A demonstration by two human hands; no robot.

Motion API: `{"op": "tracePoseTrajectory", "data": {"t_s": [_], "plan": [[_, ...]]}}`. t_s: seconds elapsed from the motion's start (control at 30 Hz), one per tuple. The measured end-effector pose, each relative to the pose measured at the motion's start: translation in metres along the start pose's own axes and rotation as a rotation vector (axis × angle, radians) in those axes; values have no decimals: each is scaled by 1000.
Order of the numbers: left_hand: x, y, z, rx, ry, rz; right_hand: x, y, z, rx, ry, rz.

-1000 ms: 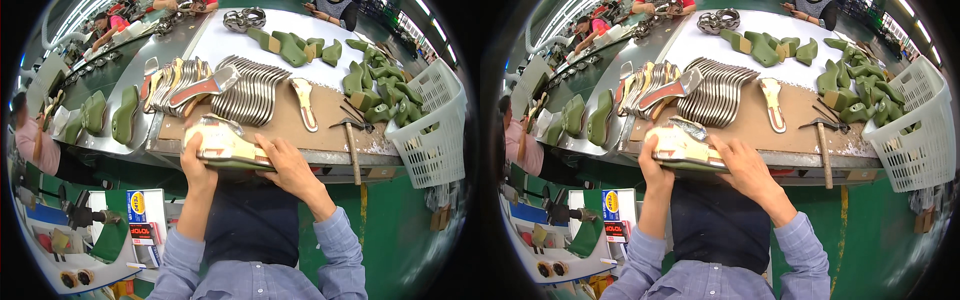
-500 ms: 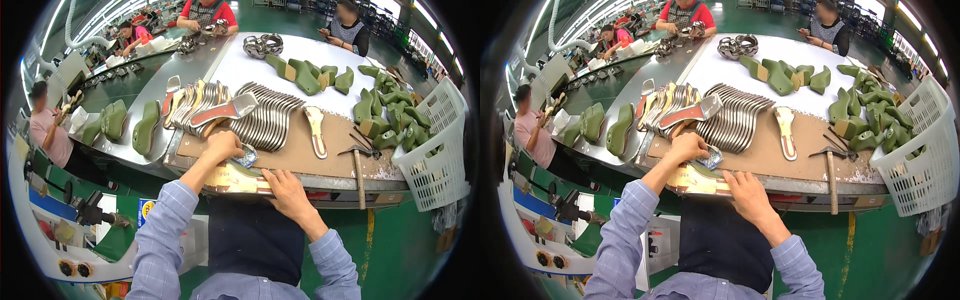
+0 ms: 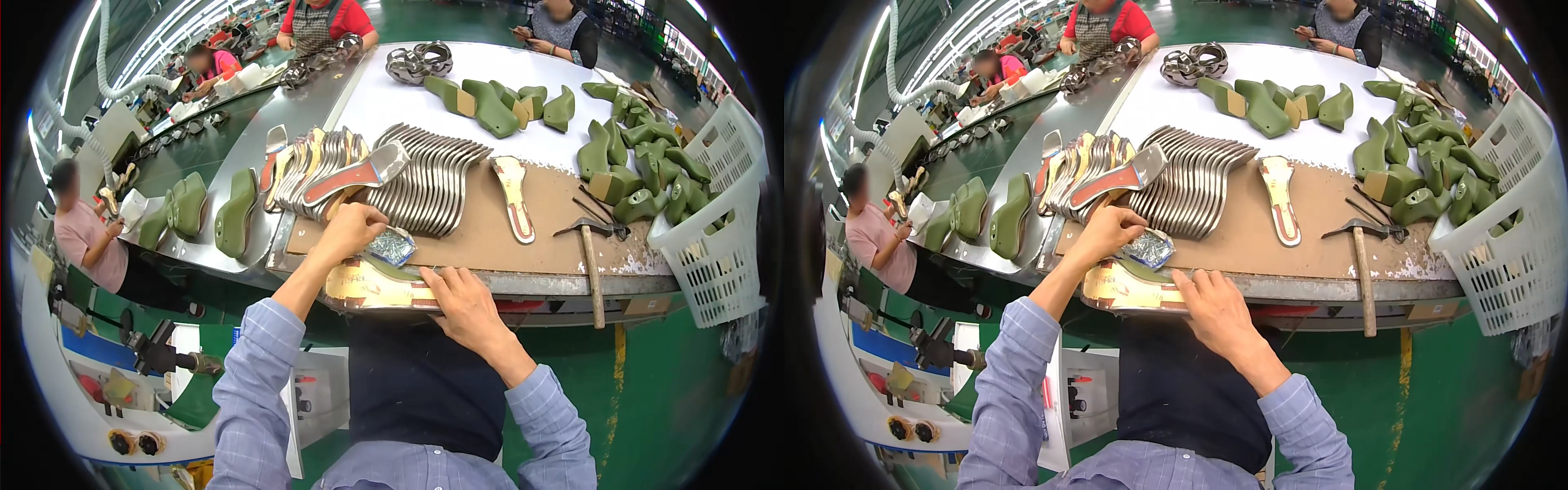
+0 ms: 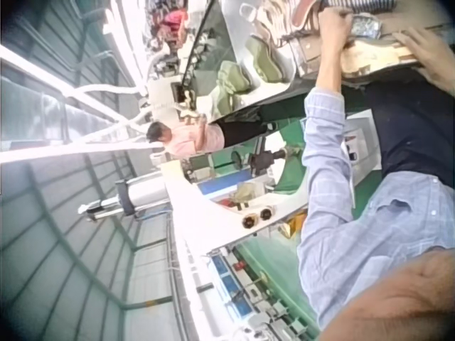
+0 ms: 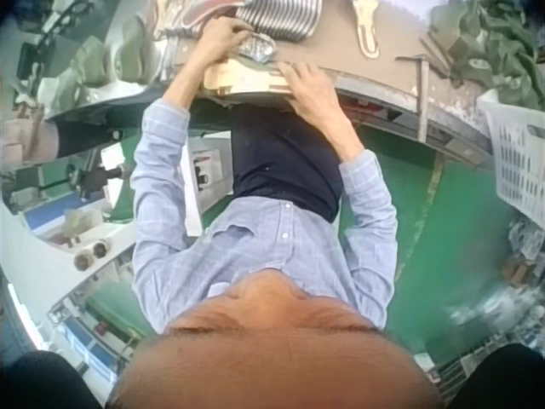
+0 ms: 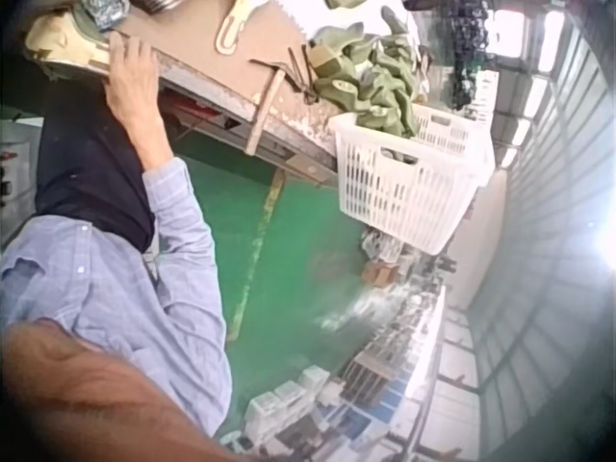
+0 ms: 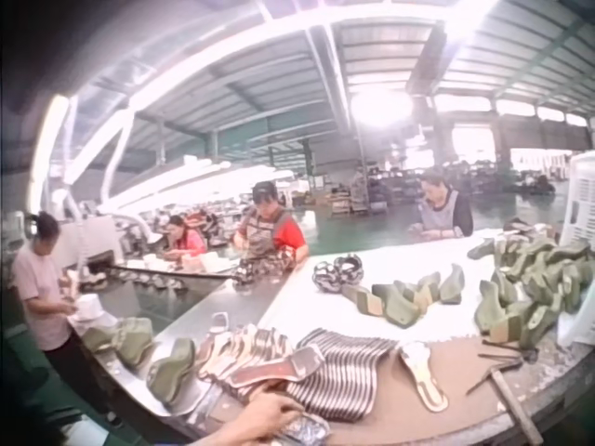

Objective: The person assembles green slipper-style shoes by attaching metal shanks to the soles. They pick up a shoe, place a metal shank on the sole, and use a hammer to drive nails into the shank to secure it. The person repeats this process for multiple shoes, placing finished units on a metal tray.

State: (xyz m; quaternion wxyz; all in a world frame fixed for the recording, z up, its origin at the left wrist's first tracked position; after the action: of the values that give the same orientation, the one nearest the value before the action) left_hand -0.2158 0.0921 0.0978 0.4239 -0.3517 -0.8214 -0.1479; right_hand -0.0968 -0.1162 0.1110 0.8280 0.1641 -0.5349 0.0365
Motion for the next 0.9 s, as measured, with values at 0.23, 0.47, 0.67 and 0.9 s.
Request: {"op": "tracePoseTrajectory", "data": {"t_s": [0.23,0.47,0.67,0.9], "plan": [[3,-31,-53,-106,-239,-93,-2,-1,-6,-21,-36,-11],[-41,-76,-113,-275,-289,-91,15,-19,-24,-1,415,-56],[-51,-70,-121,-142,-59,-19,78,-135,-169,-669,-638,-291],[-60,-58,-116,73,6,183,92,-171,-209,-737,-185,-164]]}}
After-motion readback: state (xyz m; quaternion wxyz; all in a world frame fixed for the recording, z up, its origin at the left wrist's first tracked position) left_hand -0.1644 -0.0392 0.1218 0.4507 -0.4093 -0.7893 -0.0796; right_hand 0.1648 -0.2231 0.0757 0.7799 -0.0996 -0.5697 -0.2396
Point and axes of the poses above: each hand's wrist, its own y-axis towards the middle knuckle, its own x-axis out of the back of the hand, z = x × y, the point moved 8 cm from there along y, towards the middle knuckle, and after that the axes turned 10 degrees about z, right-handed, at the moved point
